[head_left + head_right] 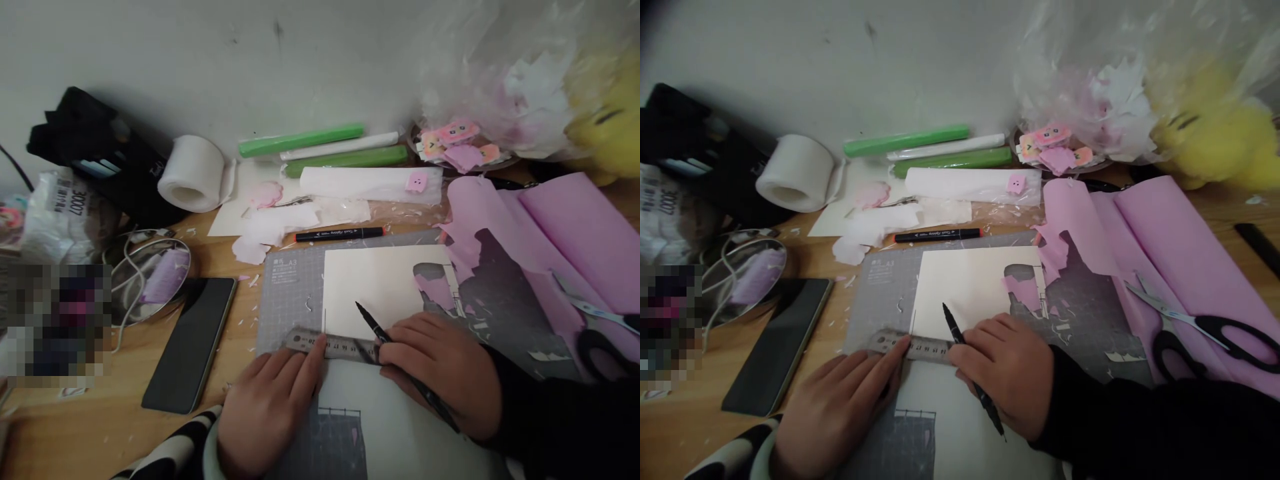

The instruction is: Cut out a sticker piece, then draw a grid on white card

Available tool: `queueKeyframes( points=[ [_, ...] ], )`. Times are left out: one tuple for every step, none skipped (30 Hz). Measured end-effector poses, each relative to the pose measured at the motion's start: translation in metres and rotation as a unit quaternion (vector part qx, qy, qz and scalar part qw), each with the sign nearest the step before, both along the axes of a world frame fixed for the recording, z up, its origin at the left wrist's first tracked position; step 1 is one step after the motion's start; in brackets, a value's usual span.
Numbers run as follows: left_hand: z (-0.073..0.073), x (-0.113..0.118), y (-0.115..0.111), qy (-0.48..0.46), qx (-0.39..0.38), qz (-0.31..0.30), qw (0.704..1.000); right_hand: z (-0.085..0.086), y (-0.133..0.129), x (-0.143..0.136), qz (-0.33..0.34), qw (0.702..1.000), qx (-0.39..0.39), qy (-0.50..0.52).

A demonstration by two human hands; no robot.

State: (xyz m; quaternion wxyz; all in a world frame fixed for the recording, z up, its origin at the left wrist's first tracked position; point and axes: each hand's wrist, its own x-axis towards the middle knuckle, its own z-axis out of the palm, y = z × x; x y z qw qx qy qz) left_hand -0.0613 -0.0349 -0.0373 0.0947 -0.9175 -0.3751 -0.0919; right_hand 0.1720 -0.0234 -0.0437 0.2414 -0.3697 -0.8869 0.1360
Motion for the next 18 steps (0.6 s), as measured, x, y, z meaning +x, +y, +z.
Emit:
queueKeyframes(
  points=[
    [-0.001, 0.0, 0.002, 0.0, 0.0, 0.003, 1.0, 0.0, 0.001, 0.0, 0.0, 1.0, 0.008, -0.006],
    [-0.002, 0.001, 0.003, 0.002, -0.004, 0.006, 1.0, -0.001, 0.002, -0.001, -0.001, 1.0, 0.019, -0.009],
    [-0.003, 0.002, 0.005, 0.005, -0.01, 0.008, 1.0, -0.001, 0.004, -0.001, -0.004, 0.999, 0.029, -0.014],
    [-0.004, 0.003, 0.006, 0.01, -0.014, 0.013, 1.0, -0.002, 0.005, -0.001, -0.005, 0.999, 0.039, -0.017],
    [-0.004, 0.005, 0.008, 0.015, -0.018, 0.017, 1.0, -0.003, 0.007, -0.001, -0.006, 0.999, 0.047, -0.018],
    [-0.004, 0.006, 0.009, 0.021, -0.022, 0.023, 0.999, -0.004, 0.008, 0.0, -0.007, 0.998, 0.056, -0.019],
    [-0.004, 0.007, 0.009, 0.027, -0.024, 0.03, 0.999, -0.005, 0.01, 0.0, -0.013, 0.998, 0.066, -0.017],
    [-0.004, 0.008, 0.01, 0.03, -0.026, 0.034, 0.999, -0.006, 0.011, 0.001, -0.019, 0.997, 0.075, -0.016],
    [-0.003, 0.01, 0.01, 0.033, -0.027, 0.038, 0.998, -0.006, 0.011, 0.002, -0.023, 0.996, 0.08, -0.017],
    [-0.003, 0.01, 0.01, 0.035, -0.027, 0.04, 0.998, -0.006, 0.011, 0.003, -0.027, 0.996, 0.079, -0.019],
    [-0.003, 0.011, 0.009, 0.036, -0.028, 0.042, 0.998, -0.005, 0.011, 0.004, -0.031, 0.997, 0.072, -0.023],
    [-0.002, 0.011, 0.009, 0.037, -0.028, 0.044, 0.998, -0.004, 0.009, 0.004, -0.032, 0.998, 0.057, -0.028],
    [-0.002, 0.011, 0.008, 0.036, -0.029, 0.045, 0.998, -0.002, 0.007, 0.004, -0.034, 0.998, 0.039, -0.032],
    [-0.002, 0.01, 0.008, 0.036, -0.031, 0.047, 0.998, 0.0, 0.005, 0.003, -0.041, 0.998, 0.022, -0.037],
    [-0.002, 0.01, 0.007, 0.035, -0.032, 0.048, 0.998, 0.001, 0.002, 0.002, -0.05, 0.998, 0.009, -0.043],
    [-0.002, 0.009, 0.007, 0.033, -0.033, 0.05, 0.998, 0.002, 0.0, 0.001, -0.059, 0.997, 0.001, -0.051],
    [-0.002, 0.009, 0.006, 0.033, -0.034, 0.052, 0.998, 0.003, -0.003, -0.001, -0.072, 0.996, -0.003, -0.059],
    [-0.002, 0.008, 0.006, 0.032, -0.034, 0.055, 0.997, 0.003, -0.005, -0.002, -0.085, 0.994, -0.003, -0.063]
  ],
)
